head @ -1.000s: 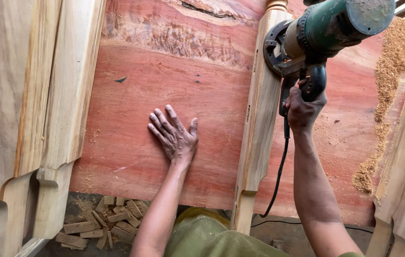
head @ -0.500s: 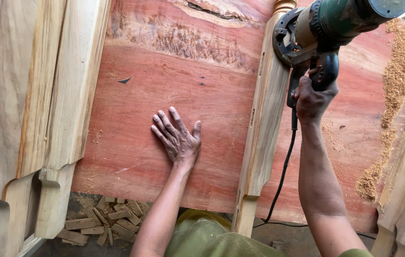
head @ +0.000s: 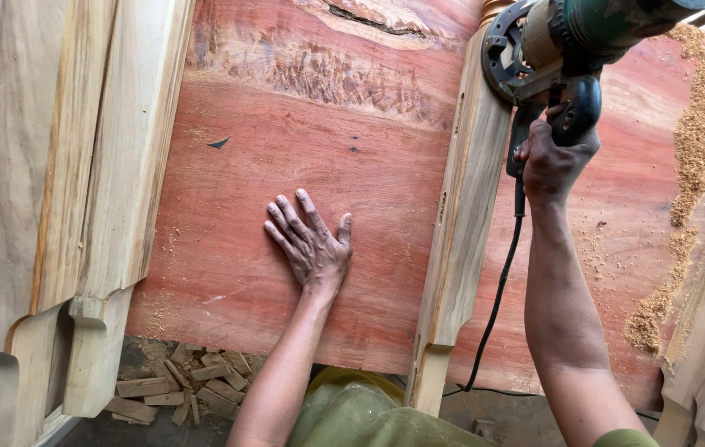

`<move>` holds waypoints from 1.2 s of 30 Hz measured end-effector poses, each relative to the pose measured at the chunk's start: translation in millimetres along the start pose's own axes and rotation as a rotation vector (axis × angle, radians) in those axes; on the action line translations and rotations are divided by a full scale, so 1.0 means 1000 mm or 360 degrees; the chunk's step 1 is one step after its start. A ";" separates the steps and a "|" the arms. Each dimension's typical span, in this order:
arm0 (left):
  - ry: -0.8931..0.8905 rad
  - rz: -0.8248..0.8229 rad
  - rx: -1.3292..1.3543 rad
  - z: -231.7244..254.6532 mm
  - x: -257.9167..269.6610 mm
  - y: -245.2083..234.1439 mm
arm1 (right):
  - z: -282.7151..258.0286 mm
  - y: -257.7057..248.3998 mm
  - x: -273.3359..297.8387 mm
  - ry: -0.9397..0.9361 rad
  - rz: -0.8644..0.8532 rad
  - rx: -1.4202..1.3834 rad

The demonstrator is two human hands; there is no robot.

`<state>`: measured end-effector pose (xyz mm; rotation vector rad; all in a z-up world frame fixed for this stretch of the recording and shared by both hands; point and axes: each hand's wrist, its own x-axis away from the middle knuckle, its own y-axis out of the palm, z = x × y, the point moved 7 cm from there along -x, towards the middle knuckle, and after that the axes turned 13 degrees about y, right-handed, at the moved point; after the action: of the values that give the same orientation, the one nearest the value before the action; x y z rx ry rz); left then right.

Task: The person uses a handheld router to carve a decorative profile along the edge of a wooden piece. They then switch to an angle grinder to smooth the carved surface. The person handles the wooden piece and the tools throughout the process.

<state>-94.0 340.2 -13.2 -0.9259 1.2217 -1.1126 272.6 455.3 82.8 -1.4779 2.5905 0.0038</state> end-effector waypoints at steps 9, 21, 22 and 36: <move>0.0017 -0.0003 -0.0015 0.001 -0.002 -0.004 | -0.023 0.015 -0.007 -0.0028 0.0009 0.0021; 0.0033 0.0018 -0.0017 0.002 -0.007 -0.011 | -0.014 0.026 -0.044 -0.0094 -0.0030 -0.0014; 0.0033 0.0040 -0.0014 0.000 -0.005 -0.012 | -0.013 0.029 -0.042 -0.0115 -0.0029 -0.0021; 0.0087 0.0278 0.0126 -0.001 0.006 -0.009 | -0.079 -0.154 0.145 0.0256 0.0195 0.0286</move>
<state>-96.1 332.7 -5.8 -0.7189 1.2686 -1.0444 320.9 246.5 152.0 -1.3049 2.7185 -0.3371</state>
